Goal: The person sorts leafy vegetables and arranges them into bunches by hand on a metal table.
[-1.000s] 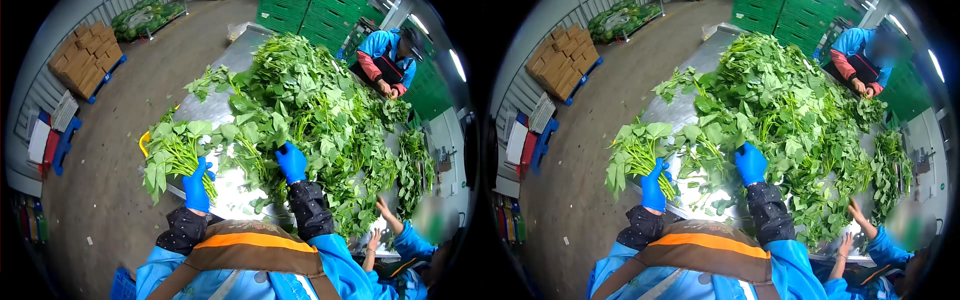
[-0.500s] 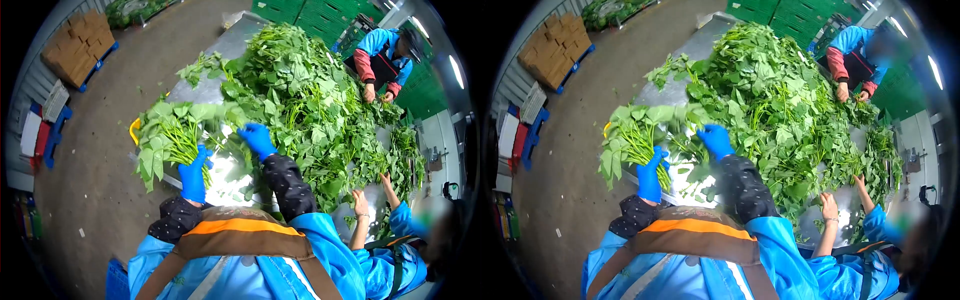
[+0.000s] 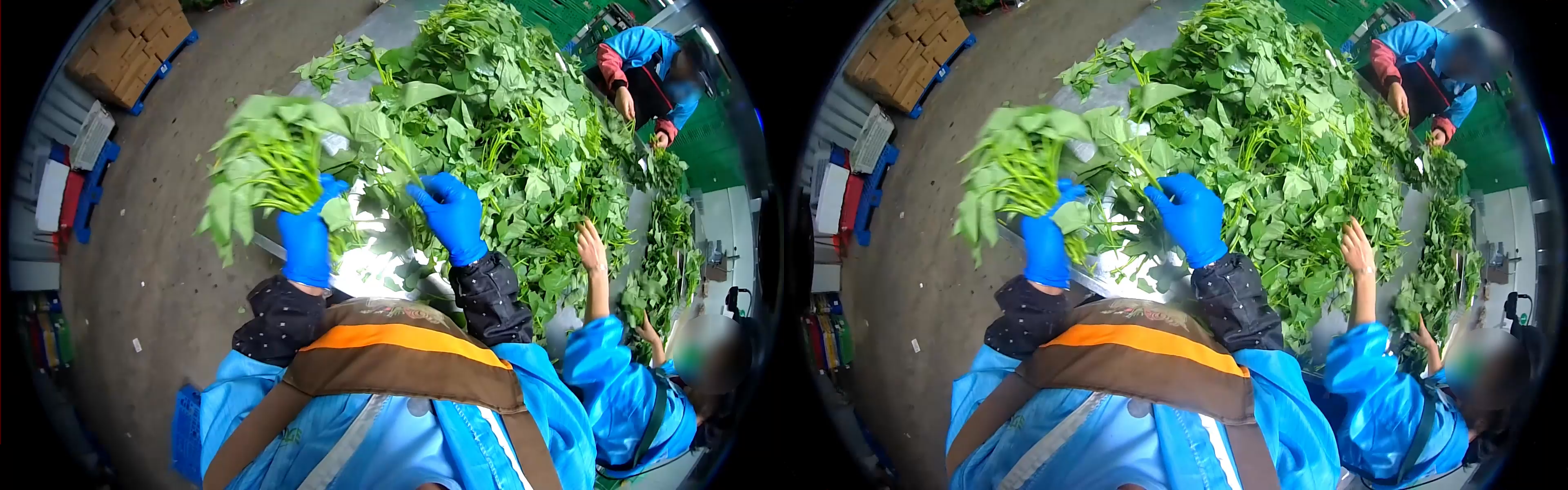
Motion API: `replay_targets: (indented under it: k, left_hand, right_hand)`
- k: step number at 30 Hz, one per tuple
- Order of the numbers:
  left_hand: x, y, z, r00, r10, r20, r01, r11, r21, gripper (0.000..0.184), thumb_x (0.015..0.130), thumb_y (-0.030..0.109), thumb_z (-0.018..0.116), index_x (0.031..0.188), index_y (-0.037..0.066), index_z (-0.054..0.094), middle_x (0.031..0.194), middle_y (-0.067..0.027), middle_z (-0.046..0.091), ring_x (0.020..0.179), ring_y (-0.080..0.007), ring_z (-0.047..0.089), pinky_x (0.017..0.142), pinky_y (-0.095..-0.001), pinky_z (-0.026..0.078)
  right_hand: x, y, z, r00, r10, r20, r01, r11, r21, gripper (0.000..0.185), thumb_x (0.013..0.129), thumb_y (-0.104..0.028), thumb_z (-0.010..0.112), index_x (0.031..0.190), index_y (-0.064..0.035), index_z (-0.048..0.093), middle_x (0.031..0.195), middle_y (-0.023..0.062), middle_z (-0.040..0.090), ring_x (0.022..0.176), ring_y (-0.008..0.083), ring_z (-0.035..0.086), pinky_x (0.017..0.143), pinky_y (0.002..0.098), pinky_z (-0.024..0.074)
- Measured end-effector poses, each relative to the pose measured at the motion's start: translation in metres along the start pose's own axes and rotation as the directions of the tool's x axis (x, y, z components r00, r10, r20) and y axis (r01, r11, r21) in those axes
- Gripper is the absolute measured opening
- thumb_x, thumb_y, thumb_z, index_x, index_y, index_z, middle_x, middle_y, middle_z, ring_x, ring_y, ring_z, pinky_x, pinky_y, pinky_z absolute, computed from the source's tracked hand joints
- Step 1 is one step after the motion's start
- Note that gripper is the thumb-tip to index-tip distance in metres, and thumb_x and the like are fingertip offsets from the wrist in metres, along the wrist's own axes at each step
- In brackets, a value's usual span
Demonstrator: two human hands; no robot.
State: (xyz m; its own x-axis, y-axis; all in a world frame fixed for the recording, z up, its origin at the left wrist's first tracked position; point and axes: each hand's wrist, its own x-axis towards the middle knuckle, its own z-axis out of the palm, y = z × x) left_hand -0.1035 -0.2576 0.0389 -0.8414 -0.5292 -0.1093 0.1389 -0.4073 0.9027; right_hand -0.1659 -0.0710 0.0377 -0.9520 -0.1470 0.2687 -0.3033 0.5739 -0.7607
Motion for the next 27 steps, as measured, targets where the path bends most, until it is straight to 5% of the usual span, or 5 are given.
replay_targets:
  k: [4, 11, 17, 21, 27]
  left_hand:
    - [0.005, 0.041, -0.01, 0.96, 0.23, -0.161, -0.179, 0.942, 0.283, 0.017, 0.077, 0.007, 0.065, 0.091, 0.002, 0.057, 0.083, -0.0034, 0.057, 0.061, -0.0099, 0.051, 0.056, -0.0241, 0.042]
    - [-0.027, -0.011, 0.022, 0.953, -0.243, 0.181, 0.208, 0.959, 0.192, 0.026, 0.079, 0.009, 0.062, 0.104, 0.002, 0.057, 0.096, -0.0043, 0.06, 0.08, -0.0128, 0.057, 0.071, -0.0246, 0.045]
    - [-0.023, -0.03, 0.004, 0.858, -0.445, 0.258, 0.462, 0.887, -0.004, 0.027, 0.08, 0.009, 0.059, 0.106, 0.002, 0.056, 0.097, -0.005, 0.06, 0.088, -0.0143, 0.057, 0.079, -0.0264, 0.045]
    - [-0.021, -0.029, 0.0, 0.865, -0.419, 0.278, 0.45, 0.891, -0.056, 0.027, 0.081, 0.009, 0.058, 0.107, 0.0, 0.055, 0.097, -0.0062, 0.06, 0.088, -0.0153, 0.057, 0.078, -0.0269, 0.045]
    - [-0.031, -0.047, 0.0, 0.852, -0.431, 0.297, 0.437, 0.898, 0.05, 0.024, 0.081, 0.01, 0.057, 0.104, 0.001, 0.057, 0.092, -0.005, 0.061, 0.082, -0.0142, 0.058, 0.072, -0.026, 0.046]
  right_hand:
    - [-0.002, -0.002, -0.006, 0.998, 0.014, -0.062, -0.016, 0.999, -0.042, 0.025, 0.071, -0.023, 0.07, 0.092, -0.0108, 0.064, 0.069, 0.005, 0.057, 0.057, 0.0171, 0.055, 0.052, 0.0272, 0.0433]
    - [-0.017, -0.029, 0.015, 0.932, -0.351, 0.086, 0.342, 0.934, 0.102, 0.021, 0.077, -0.008, 0.06, 0.098, -0.0094, 0.062, 0.079, 0.011, 0.06, 0.068, 0.026, 0.059, 0.058, 0.0319, 0.0464]
    - [-0.034, -0.002, 0.005, 0.995, -0.069, 0.07, 0.034, 0.911, 0.411, 0.013, 0.081, -0.009, 0.058, 0.09, -0.0019, 0.062, 0.083, 0.0087, 0.061, 0.068, 0.0157, 0.058, 0.061, 0.0259, 0.0456]
    - [-0.055, 0.033, 0.001, 0.812, 0.286, 0.508, -0.495, 0.799, 0.341, 0.044, 0.084, -0.04, 0.055, 0.097, 0.0016, 0.061, 0.089, 0.0105, 0.063, 0.08, 0.0142, 0.058, 0.071, 0.0263, 0.0451]
    - [-0.042, -0.01, 0.025, 0.805, 0.356, 0.474, -0.593, 0.49, 0.64, 0.027, 0.086, -0.021, 0.054, 0.103, -0.0002, 0.06, 0.097, 0.0053, 0.061, 0.086, 0.0106, 0.055, 0.08, 0.0238, 0.041]
